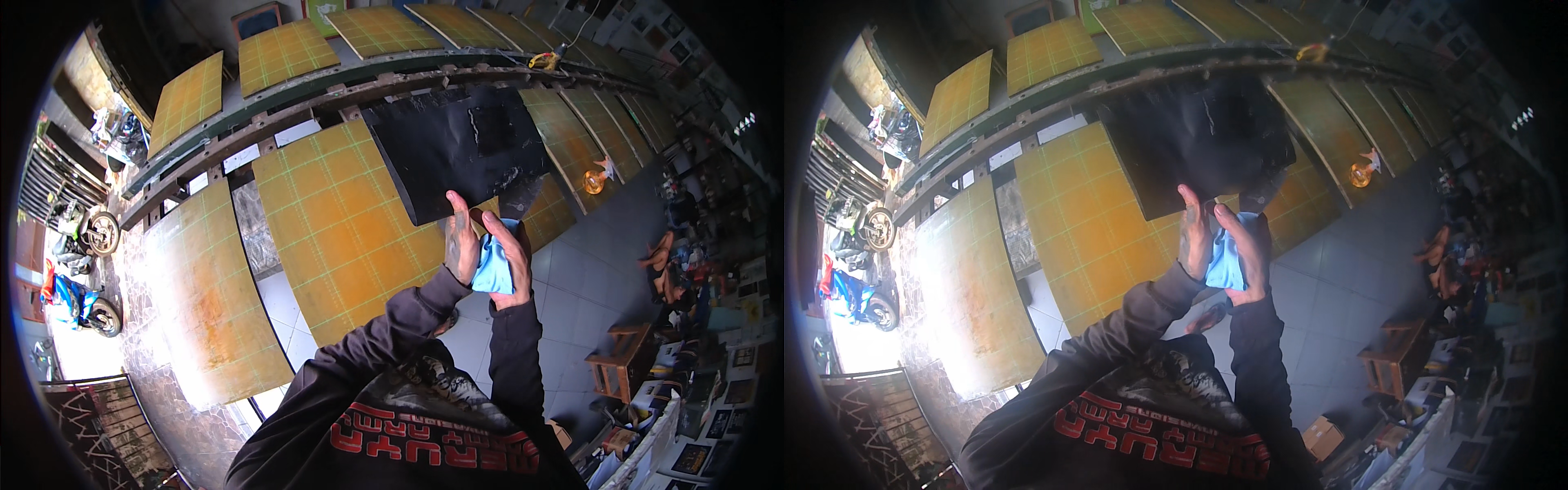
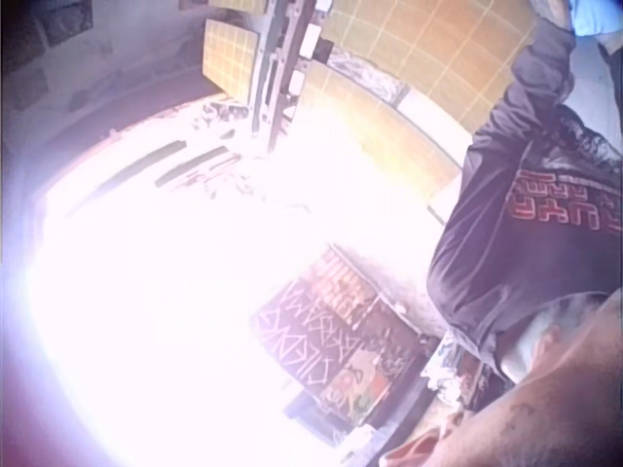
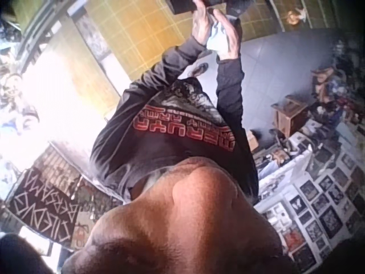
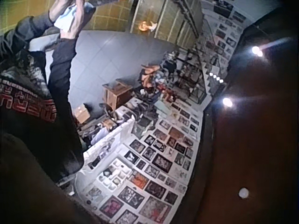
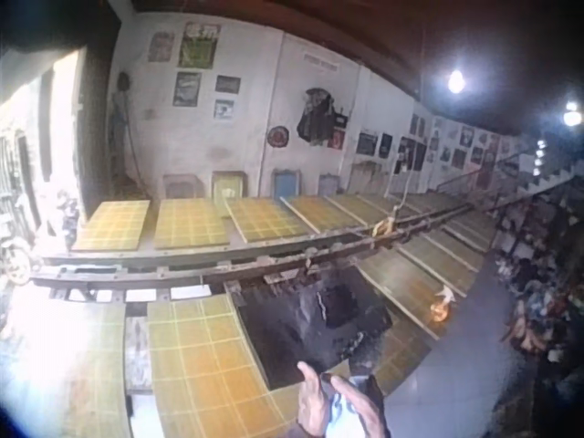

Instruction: The person cleans a putty knife and a plastic sheet by scraping off black ink and wiping them with a blue cloth.

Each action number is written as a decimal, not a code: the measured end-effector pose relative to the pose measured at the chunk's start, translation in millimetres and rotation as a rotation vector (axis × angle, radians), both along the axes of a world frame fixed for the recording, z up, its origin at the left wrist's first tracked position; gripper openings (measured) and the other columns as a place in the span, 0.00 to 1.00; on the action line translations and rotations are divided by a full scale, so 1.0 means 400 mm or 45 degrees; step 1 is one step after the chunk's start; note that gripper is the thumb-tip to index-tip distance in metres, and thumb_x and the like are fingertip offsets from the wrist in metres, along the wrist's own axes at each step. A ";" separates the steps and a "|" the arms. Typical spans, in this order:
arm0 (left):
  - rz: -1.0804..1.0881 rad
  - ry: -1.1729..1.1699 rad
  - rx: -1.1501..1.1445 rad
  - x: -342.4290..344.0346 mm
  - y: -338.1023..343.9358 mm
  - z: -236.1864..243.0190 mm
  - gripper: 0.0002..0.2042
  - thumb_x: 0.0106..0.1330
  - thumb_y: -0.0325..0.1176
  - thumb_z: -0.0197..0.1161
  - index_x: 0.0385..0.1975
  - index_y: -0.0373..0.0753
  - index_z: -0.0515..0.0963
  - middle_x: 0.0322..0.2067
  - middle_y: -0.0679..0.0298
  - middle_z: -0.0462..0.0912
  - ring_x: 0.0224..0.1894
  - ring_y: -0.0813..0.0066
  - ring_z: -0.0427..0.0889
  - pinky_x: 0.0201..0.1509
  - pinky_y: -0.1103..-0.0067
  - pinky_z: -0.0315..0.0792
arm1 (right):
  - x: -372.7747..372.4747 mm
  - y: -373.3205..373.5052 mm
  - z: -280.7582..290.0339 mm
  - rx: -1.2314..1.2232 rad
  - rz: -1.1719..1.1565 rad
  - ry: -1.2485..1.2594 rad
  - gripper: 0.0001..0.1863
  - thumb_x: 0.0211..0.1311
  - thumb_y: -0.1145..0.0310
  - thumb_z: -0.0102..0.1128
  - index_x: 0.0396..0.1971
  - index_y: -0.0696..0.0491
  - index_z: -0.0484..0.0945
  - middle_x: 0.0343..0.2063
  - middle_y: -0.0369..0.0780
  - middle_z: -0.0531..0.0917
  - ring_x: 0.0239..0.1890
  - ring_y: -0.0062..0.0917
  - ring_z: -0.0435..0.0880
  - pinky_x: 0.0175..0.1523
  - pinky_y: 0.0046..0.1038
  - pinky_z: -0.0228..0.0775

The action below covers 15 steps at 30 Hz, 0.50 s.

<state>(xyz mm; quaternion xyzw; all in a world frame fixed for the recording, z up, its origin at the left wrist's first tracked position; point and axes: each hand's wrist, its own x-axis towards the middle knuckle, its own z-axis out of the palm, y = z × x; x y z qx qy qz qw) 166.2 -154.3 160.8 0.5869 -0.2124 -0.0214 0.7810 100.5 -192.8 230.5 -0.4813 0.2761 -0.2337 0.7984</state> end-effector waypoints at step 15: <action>-0.446 0.867 -0.403 -0.029 0.074 0.051 0.24 0.70 0.56 0.49 0.33 0.36 0.75 0.33 0.70 0.72 0.38 0.81 0.69 0.46 0.81 0.64 | 0.038 -0.059 -0.025 -0.081 0.040 0.077 0.10 0.55 0.73 0.66 0.37 0.55 0.77 0.33 0.37 0.80 0.35 0.23 0.82 0.45 0.26 0.75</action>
